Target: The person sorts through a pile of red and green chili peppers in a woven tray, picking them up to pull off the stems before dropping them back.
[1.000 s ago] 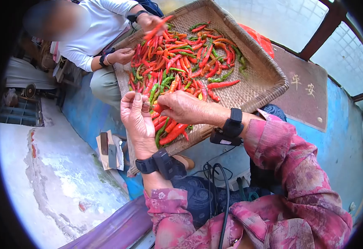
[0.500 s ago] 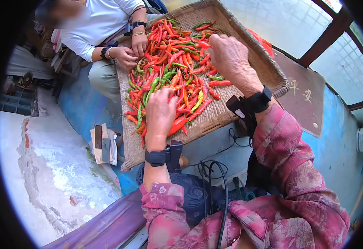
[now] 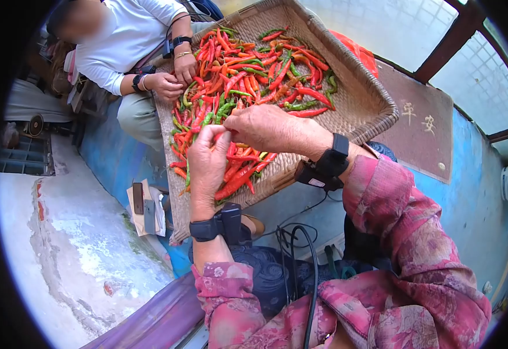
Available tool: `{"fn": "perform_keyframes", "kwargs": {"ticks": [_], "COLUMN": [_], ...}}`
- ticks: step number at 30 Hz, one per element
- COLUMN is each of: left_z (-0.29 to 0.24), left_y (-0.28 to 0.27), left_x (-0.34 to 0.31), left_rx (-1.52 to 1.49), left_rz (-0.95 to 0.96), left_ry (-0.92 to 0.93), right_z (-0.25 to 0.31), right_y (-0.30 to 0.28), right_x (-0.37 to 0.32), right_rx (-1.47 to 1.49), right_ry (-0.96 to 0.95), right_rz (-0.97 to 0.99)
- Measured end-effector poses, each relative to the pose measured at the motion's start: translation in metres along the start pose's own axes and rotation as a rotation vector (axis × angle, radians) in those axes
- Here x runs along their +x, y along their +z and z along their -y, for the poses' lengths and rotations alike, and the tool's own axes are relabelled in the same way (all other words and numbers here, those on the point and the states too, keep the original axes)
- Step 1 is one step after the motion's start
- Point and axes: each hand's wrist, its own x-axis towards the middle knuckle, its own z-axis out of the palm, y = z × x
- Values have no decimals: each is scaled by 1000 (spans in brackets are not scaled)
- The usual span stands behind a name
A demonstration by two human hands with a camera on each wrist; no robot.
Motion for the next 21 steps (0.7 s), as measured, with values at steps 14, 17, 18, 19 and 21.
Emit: {"fn": "perform_keyframes", "kwargs": {"ticks": [14, 17, 18, 19, 21], "left_z": [27, 29, 30, 28, 23], "left_y": [-7, 1, 1, 1, 1], "left_x": [6, 7, 9, 9, 9], "left_rx": [807, 903, 851, 864, 821], "left_rz": [-104, -1, 19, 30, 50], "left_ry": [122, 56, 22, 23, 16], "right_z": [-47, -44, -37, -36, -27], "right_y": [-52, -48, -48, -41, -30], "right_x": [-20, -16, -14, -14, -9], "right_rx": [-466, -351, -296, -278, -284], "right_ry": [488, 415, 426, 380, 309], "right_rz": [-211, -305, -192, -133, -18]}}
